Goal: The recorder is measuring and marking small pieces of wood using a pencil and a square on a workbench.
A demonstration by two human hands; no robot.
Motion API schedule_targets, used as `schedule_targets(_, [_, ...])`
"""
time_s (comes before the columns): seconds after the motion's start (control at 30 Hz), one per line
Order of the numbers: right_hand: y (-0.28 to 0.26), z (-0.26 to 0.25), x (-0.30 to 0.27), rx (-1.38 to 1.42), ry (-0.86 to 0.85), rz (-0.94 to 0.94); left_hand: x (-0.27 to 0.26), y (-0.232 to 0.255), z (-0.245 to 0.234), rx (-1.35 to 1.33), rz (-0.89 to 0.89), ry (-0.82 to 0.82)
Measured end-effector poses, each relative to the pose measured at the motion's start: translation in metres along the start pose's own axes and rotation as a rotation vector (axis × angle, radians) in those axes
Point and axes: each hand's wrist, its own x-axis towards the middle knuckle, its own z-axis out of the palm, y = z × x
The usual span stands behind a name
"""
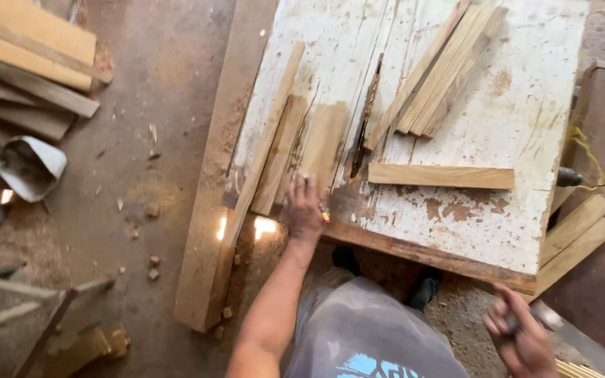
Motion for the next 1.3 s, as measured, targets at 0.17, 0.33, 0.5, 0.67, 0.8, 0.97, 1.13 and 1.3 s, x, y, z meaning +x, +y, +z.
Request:
schedule_targets(0.17, [-0.042, 0.165, 0.087, -1.541, 0.075, 0.013, 0.015, 0.009, -0.032, -0.344, -0.077, -0.108])
schedule_targets(0.33, [-0.043, 0.197, 0.194, -1.97, -0.169, -0.253, 0.026, -0.052, -0.031, -0.148, -0.33, -0.177])
schedule_targets(0.5, [-0.031, 0.126, 0.222, -2.261, -0.367, -0.544, -0.01, -0.068, -0.006, 0.234, 0.07, 0.111])
schedule_targets(0.67, [-0.028, 0.068, 0.17, -2.722, -0.286, -0.563, -0.01, -0.047, -0.036, -0.174, 0.106, -0.019])
schedule_targets(0.8, [-0.045, 0.107, 0.095, -2.703, -0.062, -0.15, -0.029, -0.038, -0.044, -0.298, 0.015, -0.032])
schedule_targets(0.97, [-0.087, -0.057, 0.063, -2.088, 0.112, -0.904, -0.052, -0.047, -0.042, -0.425, -0.181, -0.252])
schedule_targets(1.13, [-0.113, -0.173, 0.004, -1.448, 0.556, -0.329, -0.053, -0.051, -0.044, -0.234, -0.058, -0.228])
schedule_targets(1.3, [-0.105, -0.323, -0.024, -1.092, 0.704, -0.227, -0.02, -0.026, -0.013, -0.295, -0.095, 0.007])
